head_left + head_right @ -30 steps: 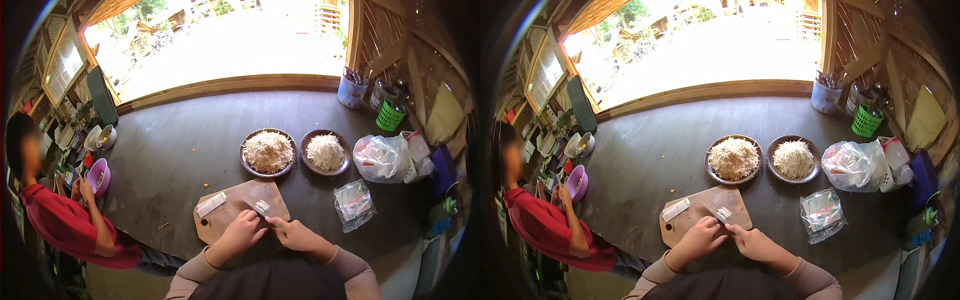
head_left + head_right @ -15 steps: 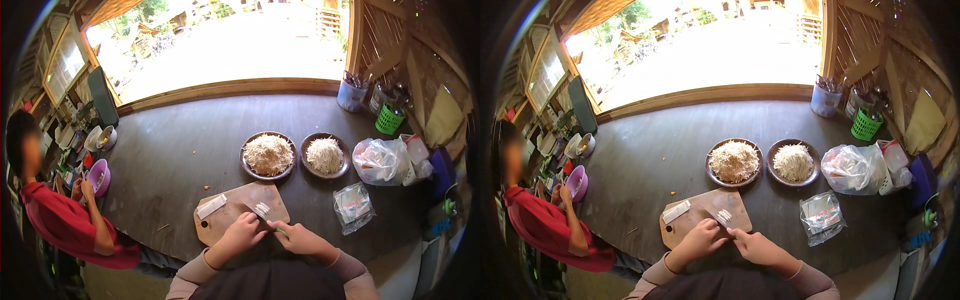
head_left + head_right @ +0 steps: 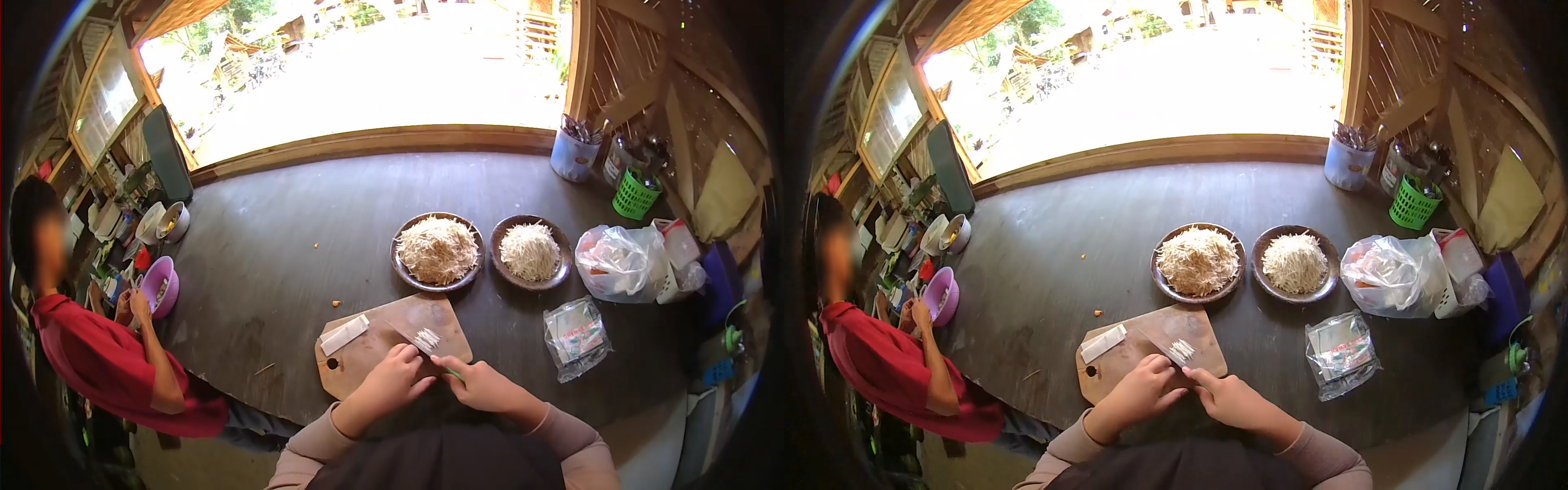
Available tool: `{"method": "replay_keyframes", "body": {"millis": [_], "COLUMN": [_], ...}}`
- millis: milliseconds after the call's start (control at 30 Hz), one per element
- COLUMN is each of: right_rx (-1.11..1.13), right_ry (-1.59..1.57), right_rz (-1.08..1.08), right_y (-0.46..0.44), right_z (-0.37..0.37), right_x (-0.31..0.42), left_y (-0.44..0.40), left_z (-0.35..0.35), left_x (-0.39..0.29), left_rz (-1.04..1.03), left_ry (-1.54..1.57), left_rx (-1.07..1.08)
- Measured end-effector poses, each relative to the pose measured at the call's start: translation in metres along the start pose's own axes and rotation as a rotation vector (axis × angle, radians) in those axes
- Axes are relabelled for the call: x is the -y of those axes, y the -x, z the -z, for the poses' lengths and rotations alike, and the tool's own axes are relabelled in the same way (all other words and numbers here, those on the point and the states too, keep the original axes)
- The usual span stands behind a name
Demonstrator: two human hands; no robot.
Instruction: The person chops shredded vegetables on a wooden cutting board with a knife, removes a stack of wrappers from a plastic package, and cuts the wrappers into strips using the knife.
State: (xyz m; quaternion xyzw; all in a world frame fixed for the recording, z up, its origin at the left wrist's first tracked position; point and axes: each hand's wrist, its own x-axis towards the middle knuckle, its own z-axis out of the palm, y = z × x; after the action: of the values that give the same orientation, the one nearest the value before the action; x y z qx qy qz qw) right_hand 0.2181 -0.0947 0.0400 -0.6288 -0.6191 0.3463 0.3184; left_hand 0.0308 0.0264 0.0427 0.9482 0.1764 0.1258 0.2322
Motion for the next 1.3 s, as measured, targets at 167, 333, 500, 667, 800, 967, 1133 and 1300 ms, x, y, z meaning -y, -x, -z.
{"method": "replay_keyframes", "body": {"millis": [167, 333, 500, 667, 800, 967, 1133, 1300], "right_rx": [0.0, -0.059, 0.005, -0.039, 0.004, -0.026, 0.034, -0.02], "right_ry": [-0.027, 0.019, 0.001, 0.008, 0.017, -0.011, -0.005, -0.013], "right_rz": [0.003, 0.058, -0.016, 0.061, 0.006, 0.03, -0.027, 0.018], "right_y": [0.007, 0.002, 0.007, -0.001, 0.006, 0.0, 0.006, -0.001], "right_z": [0.003, -0.008, 0.004, -0.008, 0.004, -0.006, 0.007, -0.007], "right_x": [0.004, -0.005, 0.007, -0.006, 0.007, -0.004, 0.005, -0.004], "left_y": [0.0, 0.0, 0.0, 0.0, 0.001, -0.001, 0.001, 0.001], "left_z": [0.001, 0.005, 0.003, 0.003, 0.0, 0.002, 0.001, 0.0], "left_x": [0.004, -0.002, 0.002, 0.0, 0.006, 0.0, 0.004, -0.001], "left_rz": [-0.012, -0.007, -0.007, -0.001, -0.03, -0.026, -0.008, -0.016], "left_ry": [0.002, 0.01, 0.009, -0.003, -0.013, 0.013, -0.011, -0.024], "left_rx": [0.008, 0.0, 0.009, 0.036, 0.007, -0.008, 0.048, -0.001]}}
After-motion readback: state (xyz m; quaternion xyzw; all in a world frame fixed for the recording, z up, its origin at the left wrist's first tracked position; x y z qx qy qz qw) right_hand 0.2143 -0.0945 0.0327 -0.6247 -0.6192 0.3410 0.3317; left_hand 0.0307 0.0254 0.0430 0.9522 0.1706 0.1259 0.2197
